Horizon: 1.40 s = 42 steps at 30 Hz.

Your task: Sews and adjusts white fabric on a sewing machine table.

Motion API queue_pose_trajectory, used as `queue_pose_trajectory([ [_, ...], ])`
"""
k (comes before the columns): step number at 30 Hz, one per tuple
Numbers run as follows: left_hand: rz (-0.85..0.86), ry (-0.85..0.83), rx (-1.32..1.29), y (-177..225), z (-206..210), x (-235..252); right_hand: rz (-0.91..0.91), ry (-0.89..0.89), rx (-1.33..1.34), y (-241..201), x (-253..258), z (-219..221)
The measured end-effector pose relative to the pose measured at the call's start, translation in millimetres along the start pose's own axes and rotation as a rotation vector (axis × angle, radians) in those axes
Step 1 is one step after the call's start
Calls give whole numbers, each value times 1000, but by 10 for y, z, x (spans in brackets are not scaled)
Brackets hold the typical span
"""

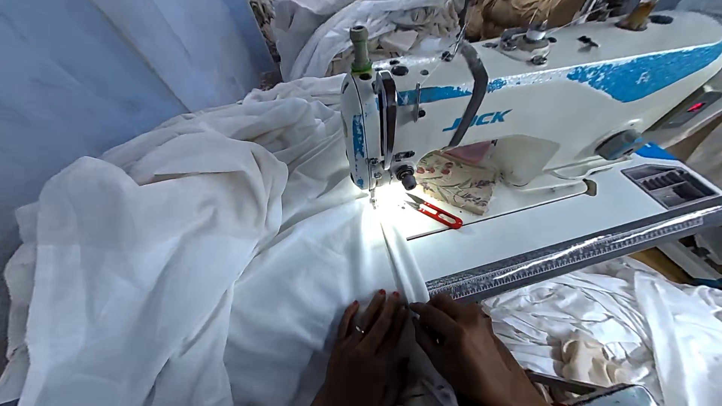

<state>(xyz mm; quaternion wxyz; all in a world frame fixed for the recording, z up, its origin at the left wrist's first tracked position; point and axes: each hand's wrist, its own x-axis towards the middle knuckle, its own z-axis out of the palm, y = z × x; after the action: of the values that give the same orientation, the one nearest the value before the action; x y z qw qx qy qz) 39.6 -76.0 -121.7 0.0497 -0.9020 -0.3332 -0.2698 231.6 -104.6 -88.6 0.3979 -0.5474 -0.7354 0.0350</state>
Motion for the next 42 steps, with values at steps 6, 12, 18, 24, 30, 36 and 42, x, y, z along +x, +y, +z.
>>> queue_pose_trajectory([
  [6, -28, -135, 20, -255, -142, 289, -2, 30, -2, 64, 116, 152],
  [12, -157, -207, 46, -87, -182, 318, 8, -32, 36, 67, 119, 123],
  [18, -157, -293, -34, -469, -100, 596, -5, -47, -18, 37, 105, 137],
  [24, -205, -236, 45, -530, -262, 542, -9, -52, -95, -21, 72, 105],
  [30, -642, -136, 265, -811, -879, -39, 95, -50, -211, 315, 356, -118],
  [36, -737, -138, 299, -1324, -1072, -297, -32, -173, -212, 916, 929, -206],
  [42, -836, -355, 83, -2014, -1056, -201, -4, -76, -289, 1078, 1012, -628],
])
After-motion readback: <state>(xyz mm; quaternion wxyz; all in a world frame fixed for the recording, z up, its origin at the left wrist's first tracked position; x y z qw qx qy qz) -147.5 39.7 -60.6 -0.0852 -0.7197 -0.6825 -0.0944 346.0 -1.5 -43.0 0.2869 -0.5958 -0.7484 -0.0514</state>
